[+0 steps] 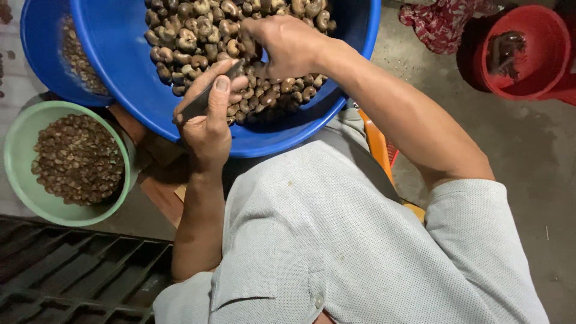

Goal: Sorting cashew nuts by hand using a small tool to remove imperfections or debris.

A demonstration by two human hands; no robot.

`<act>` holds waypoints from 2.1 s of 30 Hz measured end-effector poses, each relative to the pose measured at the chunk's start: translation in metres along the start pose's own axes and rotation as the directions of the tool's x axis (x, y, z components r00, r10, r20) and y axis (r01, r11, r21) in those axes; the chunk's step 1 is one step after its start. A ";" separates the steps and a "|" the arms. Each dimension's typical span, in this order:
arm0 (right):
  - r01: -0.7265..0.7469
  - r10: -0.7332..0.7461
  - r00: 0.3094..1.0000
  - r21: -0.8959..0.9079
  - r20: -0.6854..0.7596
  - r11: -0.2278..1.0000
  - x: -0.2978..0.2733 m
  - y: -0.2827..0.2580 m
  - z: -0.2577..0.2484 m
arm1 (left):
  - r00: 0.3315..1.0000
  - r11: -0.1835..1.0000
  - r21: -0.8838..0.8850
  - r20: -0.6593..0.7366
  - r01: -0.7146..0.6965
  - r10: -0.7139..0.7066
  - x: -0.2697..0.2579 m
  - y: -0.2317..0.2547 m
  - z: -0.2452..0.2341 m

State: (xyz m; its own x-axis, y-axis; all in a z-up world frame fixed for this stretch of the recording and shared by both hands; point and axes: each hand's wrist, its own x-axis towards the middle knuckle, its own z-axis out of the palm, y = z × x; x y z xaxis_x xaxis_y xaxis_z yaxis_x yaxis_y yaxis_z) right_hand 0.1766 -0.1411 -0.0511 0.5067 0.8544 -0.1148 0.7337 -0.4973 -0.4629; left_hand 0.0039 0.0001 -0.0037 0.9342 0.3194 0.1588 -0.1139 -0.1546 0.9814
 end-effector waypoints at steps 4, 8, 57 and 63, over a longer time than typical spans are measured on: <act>0.128 -0.082 0.990 0.460 -0.118 0.879 -0.025 -0.023 -0.031 | 0.992 0.992 0.032 -0.028 -0.119 0.120 0.001 -0.002 -0.001; 0.138 -0.044 0.990 0.844 -0.135 0.518 -0.039 -0.038 -0.032 | 0.987 0.986 0.050 0.041 -0.156 0.155 0.001 0.000 -0.003; 0.208 0.248 0.909 0.880 -0.335 0.427 -0.080 -0.073 0.004 | 0.963 0.983 -0.019 0.197 -0.184 0.184 0.002 0.004 -0.009; 0.235 0.245 0.917 0.922 -0.315 0.307 -0.079 -0.067 0.009 | 0.964 0.979 -0.087 0.180 -0.184 0.197 0.001 0.003 -0.010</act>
State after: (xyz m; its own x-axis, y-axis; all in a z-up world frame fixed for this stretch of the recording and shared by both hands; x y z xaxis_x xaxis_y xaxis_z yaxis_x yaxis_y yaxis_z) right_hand 0.0837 -0.1742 -0.0191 0.7867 0.6145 0.0582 -0.0730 0.1862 -0.9798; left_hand 0.0013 0.0090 0.0001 0.9388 0.1091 0.3269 -0.3127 -0.1291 0.9411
